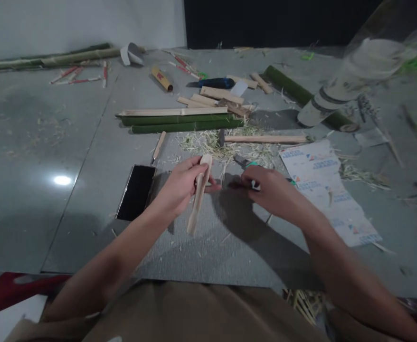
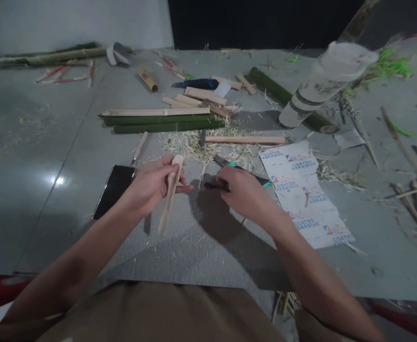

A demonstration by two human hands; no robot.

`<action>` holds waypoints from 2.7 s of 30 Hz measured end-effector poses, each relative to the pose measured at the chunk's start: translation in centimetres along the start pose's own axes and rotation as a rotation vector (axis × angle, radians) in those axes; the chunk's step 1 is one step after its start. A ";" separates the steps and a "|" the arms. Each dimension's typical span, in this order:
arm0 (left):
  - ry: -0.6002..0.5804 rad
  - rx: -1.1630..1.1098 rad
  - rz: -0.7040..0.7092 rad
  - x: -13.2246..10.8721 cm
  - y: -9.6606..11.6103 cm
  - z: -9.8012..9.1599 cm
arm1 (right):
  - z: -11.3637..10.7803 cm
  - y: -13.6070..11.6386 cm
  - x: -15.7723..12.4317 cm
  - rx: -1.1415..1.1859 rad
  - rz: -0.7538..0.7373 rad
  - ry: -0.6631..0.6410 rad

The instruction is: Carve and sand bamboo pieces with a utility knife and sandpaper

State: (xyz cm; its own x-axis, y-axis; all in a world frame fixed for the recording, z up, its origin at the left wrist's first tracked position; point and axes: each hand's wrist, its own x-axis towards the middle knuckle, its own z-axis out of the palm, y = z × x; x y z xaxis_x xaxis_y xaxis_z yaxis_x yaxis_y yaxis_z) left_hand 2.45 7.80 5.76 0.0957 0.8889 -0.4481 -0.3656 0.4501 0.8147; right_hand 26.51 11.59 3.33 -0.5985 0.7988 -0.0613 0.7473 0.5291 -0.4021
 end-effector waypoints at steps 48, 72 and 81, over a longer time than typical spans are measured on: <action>-0.049 0.515 0.245 1.6 -4.3 -6.5 | 3.4 -0.6 0.1 1.520 0.552 -0.047; -0.050 0.784 0.388 1.3 -4.9 -7.3 | 4.1 -2.8 -1.9 0.462 -0.282 0.150; -0.017 0.981 0.439 1.2 -4.4 -7.1 | 6.9 -5.0 -1.9 0.043 -0.586 0.151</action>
State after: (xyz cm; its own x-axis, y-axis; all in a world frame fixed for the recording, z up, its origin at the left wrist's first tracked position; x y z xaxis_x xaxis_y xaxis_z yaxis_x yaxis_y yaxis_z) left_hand -2.37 6.26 -0.99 0.1525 0.9872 -0.0458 0.5306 -0.0427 0.8465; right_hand 21.92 5.43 -0.79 -0.8570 0.4114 0.3104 0.2914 0.8836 -0.3664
